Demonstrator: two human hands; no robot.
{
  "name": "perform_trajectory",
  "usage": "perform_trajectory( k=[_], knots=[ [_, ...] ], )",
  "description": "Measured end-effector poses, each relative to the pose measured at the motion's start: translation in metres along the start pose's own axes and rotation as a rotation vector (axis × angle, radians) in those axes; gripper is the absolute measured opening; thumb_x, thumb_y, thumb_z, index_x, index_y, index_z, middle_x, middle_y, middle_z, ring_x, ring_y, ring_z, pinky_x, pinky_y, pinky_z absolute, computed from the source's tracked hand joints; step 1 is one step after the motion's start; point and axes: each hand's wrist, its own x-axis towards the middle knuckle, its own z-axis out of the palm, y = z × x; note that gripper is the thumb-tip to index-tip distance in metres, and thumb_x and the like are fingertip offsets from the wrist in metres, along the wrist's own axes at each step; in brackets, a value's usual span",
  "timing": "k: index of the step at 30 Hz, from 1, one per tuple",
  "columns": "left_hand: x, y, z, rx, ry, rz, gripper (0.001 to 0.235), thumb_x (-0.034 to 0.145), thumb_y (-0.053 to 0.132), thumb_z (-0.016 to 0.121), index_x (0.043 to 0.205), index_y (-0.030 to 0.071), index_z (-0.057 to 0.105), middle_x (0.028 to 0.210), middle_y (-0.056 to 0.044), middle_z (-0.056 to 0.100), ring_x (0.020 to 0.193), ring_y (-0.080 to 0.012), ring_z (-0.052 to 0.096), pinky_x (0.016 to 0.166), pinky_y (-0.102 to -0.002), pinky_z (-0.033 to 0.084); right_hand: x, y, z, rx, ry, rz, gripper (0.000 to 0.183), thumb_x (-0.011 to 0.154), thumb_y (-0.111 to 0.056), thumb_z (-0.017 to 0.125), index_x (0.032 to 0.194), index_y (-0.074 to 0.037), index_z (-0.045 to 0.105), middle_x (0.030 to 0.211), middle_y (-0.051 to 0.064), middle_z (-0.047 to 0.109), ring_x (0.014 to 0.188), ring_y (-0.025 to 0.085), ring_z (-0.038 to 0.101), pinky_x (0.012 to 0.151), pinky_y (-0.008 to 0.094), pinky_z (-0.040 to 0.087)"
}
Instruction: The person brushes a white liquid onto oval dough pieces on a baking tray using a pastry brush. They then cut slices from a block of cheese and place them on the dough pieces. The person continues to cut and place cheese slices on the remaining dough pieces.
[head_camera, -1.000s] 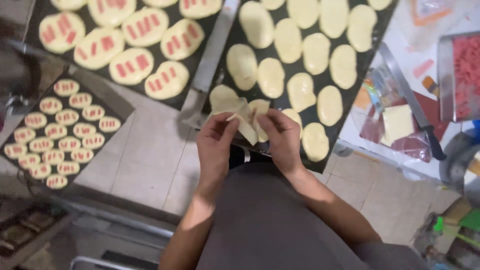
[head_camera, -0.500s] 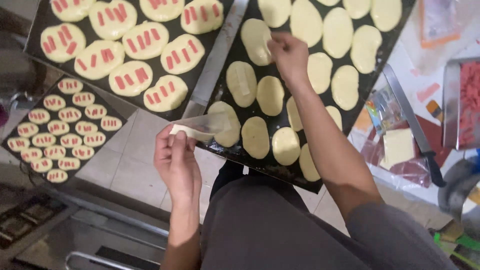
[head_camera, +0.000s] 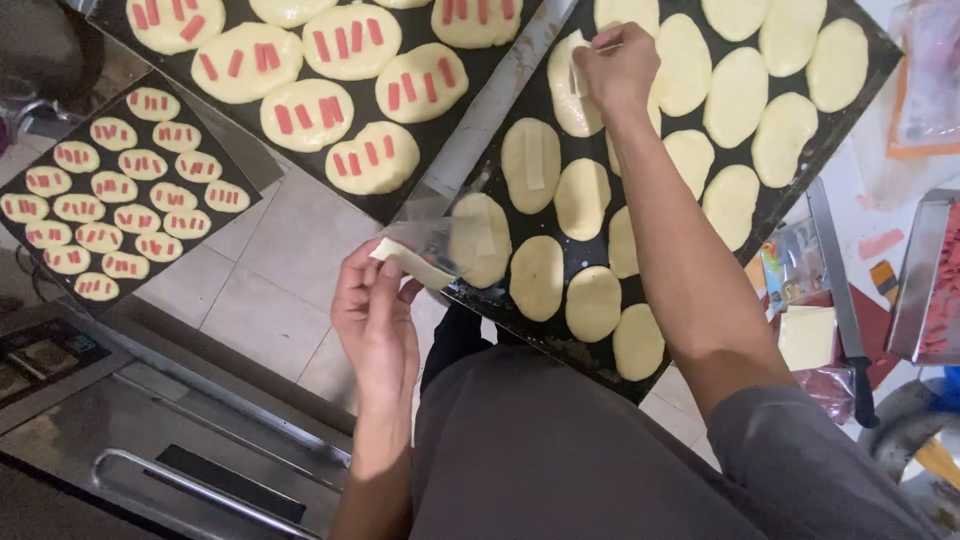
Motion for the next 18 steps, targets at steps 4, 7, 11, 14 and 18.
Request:
perform_trajectory(
  k=[4,7,11,14,18],
  knots=[
    [-0.002,0.002,-0.002,0.015,-0.069,0.024,0.019,0.101,0.009,0.062,0.119,0.004,0.064,0.106,-0.012,0.073,0.085,-0.0271,0.073,0.075,-0.034,0.060,0.005,0.004,0.001,-0.070,0.009,-0.039,0.008,0.074,-0.022,0.076,0.076,-0.022,0.068,0.075,-0.004,0.073,0.070,0.011,0.070,0.068,0.029,0.058],
    [-0.004,0.002,-0.008,0.006,-0.093,0.021,0.021,0.100,0.011,0.064,0.120,0.003,0.064,0.108,-0.013,0.073,0.086,-0.0292,0.073,0.076,-0.036,0.061,0.008,0.007,0.004,-0.089,-0.011,-0.029,0.003,0.075,-0.021,0.074,0.073,-0.022,0.073,0.073,-0.005,0.074,0.069,0.011,0.070,0.069,0.027,0.060],
    [-0.008,0.007,-0.012,0.025,-0.099,0.009,0.020,0.100,0.010,0.062,0.119,0.004,0.065,0.107,-0.011,0.072,0.087,-0.0291,0.073,0.075,-0.035,0.059,0.011,0.013,0.009,-0.074,0.022,-0.160,0.011,0.079,-0.020,0.081,0.070,-0.022,0.075,0.076,-0.005,0.077,0.070,0.010,0.074,0.067,0.028,0.063],
    [-0.011,0.008,-0.014,0.041,-0.071,-0.025,0.021,0.100,0.010,0.061,0.120,0.003,0.065,0.112,-0.015,0.073,0.088,-0.0300,0.073,0.074,-0.035,0.058,0.010,0.013,0.007,-0.120,0.015,-0.269,0.016,0.085,-0.025,0.084,0.070,-0.022,0.077,0.072,-0.006,0.077,0.069,0.011,0.073,0.065,0.030,0.061],
    [-0.013,0.006,-0.018,0.025,-0.057,-0.026,0.021,0.099,0.010,0.062,0.119,0.003,0.065,0.109,-0.014,0.073,0.087,-0.0299,0.073,0.076,-0.036,0.059,-0.005,-0.004,-0.005,-0.022,-0.060,-0.038,0.018,0.091,-0.013,0.062,0.085,-0.015,0.078,0.081,0.004,0.071,0.058,0.021,0.067,0.039,0.037,0.070]
  ],
)
